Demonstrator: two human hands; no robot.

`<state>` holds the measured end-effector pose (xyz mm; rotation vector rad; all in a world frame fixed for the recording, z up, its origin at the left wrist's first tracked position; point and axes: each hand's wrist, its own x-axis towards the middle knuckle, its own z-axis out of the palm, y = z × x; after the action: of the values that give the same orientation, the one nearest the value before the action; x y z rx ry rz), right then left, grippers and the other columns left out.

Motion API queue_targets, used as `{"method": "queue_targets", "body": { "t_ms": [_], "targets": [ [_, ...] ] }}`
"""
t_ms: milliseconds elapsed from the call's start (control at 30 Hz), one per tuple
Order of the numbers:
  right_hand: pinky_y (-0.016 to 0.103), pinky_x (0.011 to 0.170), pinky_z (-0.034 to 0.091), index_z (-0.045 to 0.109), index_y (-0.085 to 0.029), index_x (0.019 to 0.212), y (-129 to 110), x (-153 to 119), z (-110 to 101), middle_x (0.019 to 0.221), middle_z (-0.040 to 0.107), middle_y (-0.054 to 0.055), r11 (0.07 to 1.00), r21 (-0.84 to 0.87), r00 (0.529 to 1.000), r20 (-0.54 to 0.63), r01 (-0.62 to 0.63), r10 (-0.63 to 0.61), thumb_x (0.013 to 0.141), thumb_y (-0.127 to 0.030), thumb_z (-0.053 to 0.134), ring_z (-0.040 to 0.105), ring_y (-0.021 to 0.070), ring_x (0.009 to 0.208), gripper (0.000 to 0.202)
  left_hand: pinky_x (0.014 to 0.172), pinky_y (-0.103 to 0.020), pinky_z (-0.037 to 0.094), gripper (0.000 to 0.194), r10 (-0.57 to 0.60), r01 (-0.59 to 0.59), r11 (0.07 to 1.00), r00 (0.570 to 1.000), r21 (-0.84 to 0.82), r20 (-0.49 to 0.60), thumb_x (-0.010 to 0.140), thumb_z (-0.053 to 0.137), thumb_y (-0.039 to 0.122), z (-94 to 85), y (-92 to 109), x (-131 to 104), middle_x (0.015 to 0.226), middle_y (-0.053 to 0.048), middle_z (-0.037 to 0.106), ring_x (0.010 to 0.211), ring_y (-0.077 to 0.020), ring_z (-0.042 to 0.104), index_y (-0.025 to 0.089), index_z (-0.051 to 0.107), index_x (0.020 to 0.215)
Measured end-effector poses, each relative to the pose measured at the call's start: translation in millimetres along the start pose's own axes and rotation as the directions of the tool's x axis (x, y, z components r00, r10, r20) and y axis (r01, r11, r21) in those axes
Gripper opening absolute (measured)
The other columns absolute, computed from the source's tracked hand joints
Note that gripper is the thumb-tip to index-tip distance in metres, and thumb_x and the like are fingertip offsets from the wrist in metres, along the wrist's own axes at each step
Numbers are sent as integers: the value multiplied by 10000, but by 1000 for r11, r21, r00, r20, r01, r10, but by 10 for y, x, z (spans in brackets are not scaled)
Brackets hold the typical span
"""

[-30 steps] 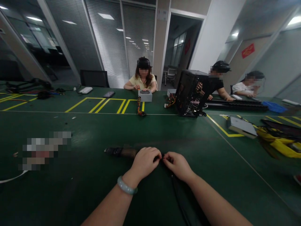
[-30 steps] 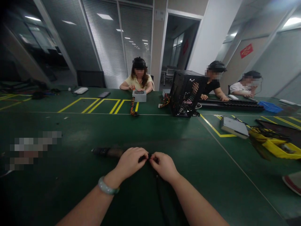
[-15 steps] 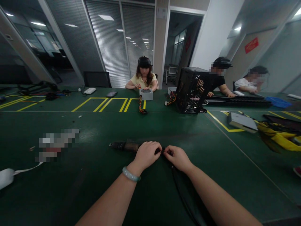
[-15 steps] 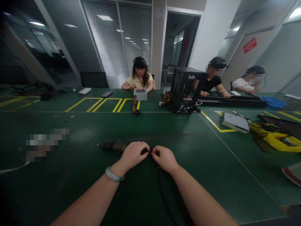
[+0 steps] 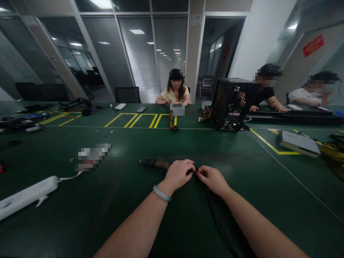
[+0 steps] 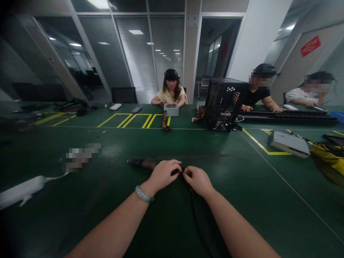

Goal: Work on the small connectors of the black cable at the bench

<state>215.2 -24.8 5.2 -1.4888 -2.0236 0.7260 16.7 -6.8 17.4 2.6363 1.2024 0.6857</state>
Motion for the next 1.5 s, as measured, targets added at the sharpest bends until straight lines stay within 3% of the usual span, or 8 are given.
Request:
{"method": "queue_targets", "body": {
  "t_ms": [400,633,867,967,1167,1367,1500],
  "targets": [
    [255,618,402,671,-219,848,39,32,26,808,691,7,999,28,999,28,-20,20,868,-353,528,611,170,705,197,941,-366,418,103,-24,25,1000,998,-13,64,881,591,200,-54,3,32,1166,8,618,1072,-193,578,248,615,968],
    [254,641,413,661,-214,830,57,48,34,799,691,8,999,35,1000,22,-4,3,863,-325,525,619,175,725,179,907,-362,424,136,-60,60,998,998,-24,12,859,618,210,-34,0,39,1142,-12,627,1043,-201,586,224,585,990],
    [247,618,404,666,-219,831,36,37,14,786,690,0,999,27,1000,23,-19,19,863,-313,529,614,165,699,169,940,-376,408,107,-19,20,999,998,-29,58,879,596,196,-69,13,37,1225,-4,597,1111,-201,561,245,622,971],
    [243,607,398,659,-220,827,15,25,-1,786,690,-5,999,24,1000,21,-24,24,863,-315,536,615,162,699,160,941,-371,417,173,-44,45,999,998,-29,48,868,612,201,-73,24,33,1202,-17,608,1099,-204,568,240,599,1036],
    [239,610,396,661,-219,820,13,16,7,773,684,-14,1000,24,1000,-1,-4,4,869,-308,535,609,154,689,161,936,-369,424,102,-46,47,998,998,-31,41,852,617,175,-67,18,25,1199,-15,609,1124,-207,557,228,603,938],
    [235,622,399,659,-211,814,12,15,1,787,686,-7,1000,30,1000,-2,4,-4,866,-293,537,611,157,709,157,955,-372,419,208,-59,60,998,998,-27,39,842,627,171,-58,22,7,1176,-17,616,1099,-206,569,232,585,1037],
    [229,622,398,646,-206,803,22,15,2,771,678,-11,999,51,1000,-1,9,-9,863,-282,539,610,152,700,145,934,-373,431,150,-65,66,997,997,-46,32,846,632,195,-57,19,2,1156,-15,620,1086,-210,574,226,585,986]
  ]
}}
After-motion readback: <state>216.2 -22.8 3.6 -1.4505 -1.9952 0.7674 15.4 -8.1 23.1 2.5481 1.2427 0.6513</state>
